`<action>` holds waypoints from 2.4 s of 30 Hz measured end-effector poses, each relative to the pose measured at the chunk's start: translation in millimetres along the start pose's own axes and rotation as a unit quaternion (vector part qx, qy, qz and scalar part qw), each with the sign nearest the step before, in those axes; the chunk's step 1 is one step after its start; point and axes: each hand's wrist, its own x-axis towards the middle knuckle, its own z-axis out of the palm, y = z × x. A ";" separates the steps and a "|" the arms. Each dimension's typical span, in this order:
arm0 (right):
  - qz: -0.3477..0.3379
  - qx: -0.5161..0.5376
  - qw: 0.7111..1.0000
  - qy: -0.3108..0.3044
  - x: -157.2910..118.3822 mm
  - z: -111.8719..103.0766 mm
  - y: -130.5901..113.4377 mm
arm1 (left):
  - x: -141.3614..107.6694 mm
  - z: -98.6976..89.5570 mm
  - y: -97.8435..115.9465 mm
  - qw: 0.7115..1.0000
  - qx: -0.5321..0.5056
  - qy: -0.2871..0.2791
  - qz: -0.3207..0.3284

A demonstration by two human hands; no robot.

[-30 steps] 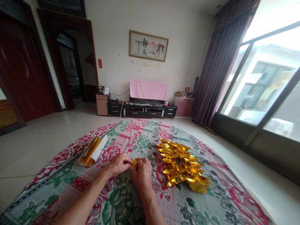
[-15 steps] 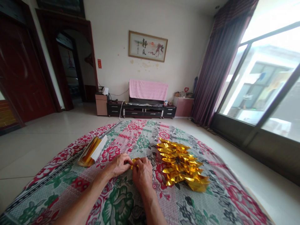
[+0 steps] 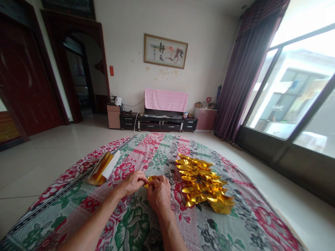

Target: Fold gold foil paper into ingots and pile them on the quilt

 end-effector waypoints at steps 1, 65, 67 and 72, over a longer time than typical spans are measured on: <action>0.000 -0.002 1.000 0.002 -0.1 0.2 -0.1 | 0.1 0.1 -0.3 1.000 -0.002 0.000 -0.001; -0.013 -0.036 0.999 0.013 1.6 -3.0 5.1 | -12.0 -1.2 19.4 0.987 0.114 0.113 -0.034; -0.014 -0.033 0.999 0.014 1.0 -1.9 5.7 | -13.4 -1.2 21.3 0.988 0.120 0.093 -0.033; -0.028 -0.032 0.999 0.018 -1.0 -2.0 3.4 | -13.3 0.2 23.1 0.986 0.142 0.079 -0.028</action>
